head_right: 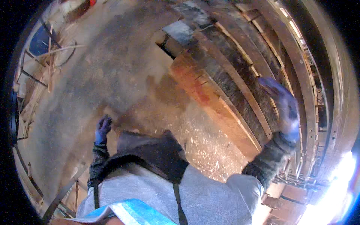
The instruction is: The person lifts and stacks large wooden planks and boards in a workshop. They move planks from a pile to a metal rack, arranging them in layers. The person also picks up and places smaller wooden pieces and scrap wood on the floor.
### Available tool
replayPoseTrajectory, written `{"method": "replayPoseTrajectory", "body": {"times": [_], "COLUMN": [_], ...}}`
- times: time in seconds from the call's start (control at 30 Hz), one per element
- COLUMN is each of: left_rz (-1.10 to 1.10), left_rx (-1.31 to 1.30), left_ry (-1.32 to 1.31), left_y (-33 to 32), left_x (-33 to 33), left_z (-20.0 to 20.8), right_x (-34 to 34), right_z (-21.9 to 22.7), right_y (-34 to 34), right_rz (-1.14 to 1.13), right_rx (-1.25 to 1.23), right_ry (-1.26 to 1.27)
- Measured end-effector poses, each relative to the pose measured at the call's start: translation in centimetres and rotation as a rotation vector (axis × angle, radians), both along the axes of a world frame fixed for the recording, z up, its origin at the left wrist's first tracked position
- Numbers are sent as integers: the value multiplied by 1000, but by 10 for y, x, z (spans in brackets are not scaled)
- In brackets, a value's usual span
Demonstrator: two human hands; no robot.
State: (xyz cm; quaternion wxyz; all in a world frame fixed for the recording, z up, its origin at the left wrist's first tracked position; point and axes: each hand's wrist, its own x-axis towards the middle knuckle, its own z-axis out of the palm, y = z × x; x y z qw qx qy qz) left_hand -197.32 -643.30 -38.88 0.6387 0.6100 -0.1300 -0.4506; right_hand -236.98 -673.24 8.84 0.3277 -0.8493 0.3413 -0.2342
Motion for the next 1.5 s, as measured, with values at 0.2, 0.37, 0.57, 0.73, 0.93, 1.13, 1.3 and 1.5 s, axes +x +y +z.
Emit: {"method": "replayPoseTrajectory", "body": {"times": [0.2,0.37,0.57,0.73,0.93,1.13,1.3,1.5], "left_rz": [183,256,90,84,52,270,317,149], "left_rx": [285,287,102,43,79,261,498,912], "left_ry": [65,170,87,50,-115,-221,-502,-1259], "left_y": [93,91,-52,-162,-212,-177,-143,-118], "left_x": [121,190,267,343,448,530,668,941], "left_z": [17,10,14,47,88,55,4,-2], "right_x": [132,216,294,385,494,623,721,892], "right_z": [-53,-109,-182,-261,-329,-334,-347,-359], "right_y": [-30,-56,-103,-159,-219,-244,-253,-229], "right_rz": [-40,67,152,-54,-81,9,56,15], "right_rx": [241,376,503,874,894,1065,1035,843], "right_ry": [198,271,282,126,131,65,129,351]}}
